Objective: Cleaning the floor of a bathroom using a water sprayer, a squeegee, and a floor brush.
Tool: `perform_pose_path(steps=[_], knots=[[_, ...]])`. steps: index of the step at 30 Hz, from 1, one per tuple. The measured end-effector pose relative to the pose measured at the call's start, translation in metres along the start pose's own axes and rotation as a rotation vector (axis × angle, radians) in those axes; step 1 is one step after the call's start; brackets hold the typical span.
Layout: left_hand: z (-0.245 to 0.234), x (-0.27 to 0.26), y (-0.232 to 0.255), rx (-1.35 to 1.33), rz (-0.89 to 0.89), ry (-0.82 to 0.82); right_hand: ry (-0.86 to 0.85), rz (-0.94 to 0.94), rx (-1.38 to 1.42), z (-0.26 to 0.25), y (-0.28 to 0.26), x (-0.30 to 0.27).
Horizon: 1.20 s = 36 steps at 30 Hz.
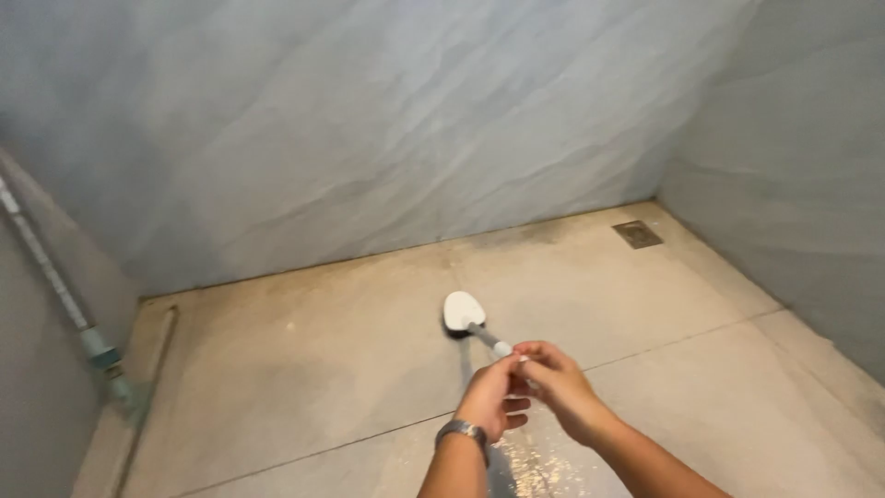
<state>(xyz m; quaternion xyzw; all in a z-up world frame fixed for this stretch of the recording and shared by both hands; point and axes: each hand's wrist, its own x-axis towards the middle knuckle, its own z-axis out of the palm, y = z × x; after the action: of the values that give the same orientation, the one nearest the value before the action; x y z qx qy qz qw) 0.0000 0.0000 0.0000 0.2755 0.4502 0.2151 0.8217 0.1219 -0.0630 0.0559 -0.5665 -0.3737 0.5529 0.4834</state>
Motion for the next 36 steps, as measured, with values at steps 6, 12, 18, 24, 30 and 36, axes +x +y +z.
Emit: perform_pose_path(steps=[6, 12, 18, 24, 30, 36], knots=[[-0.010, -0.036, 0.025, 0.013, 0.083, 0.107, 0.199, -0.377, -0.046, 0.030, 0.010, 0.034], [-0.050, -0.016, 0.020, 0.008, 0.112, 0.191, 0.312, -0.638, -0.458, 0.053, -0.002, 0.089], [-0.084, -0.007, 0.015, -0.026, 0.059, 0.298, 0.340, -0.360, -0.258, 0.049, -0.036, 0.144], [-0.088, -0.008, 0.017, -0.041, 0.068, 0.374, 0.386, -0.312, -0.205, 0.054, -0.044, 0.183], [-0.088, 0.009, 0.009, -0.211, 0.294, 0.408, 0.396, -0.365, -0.258, 0.058, -0.028, 0.190], [-0.089, -0.005, 0.009, -0.166, 0.256, 0.428, 0.368, -0.372, -0.369, 0.060, -0.029, 0.180]])
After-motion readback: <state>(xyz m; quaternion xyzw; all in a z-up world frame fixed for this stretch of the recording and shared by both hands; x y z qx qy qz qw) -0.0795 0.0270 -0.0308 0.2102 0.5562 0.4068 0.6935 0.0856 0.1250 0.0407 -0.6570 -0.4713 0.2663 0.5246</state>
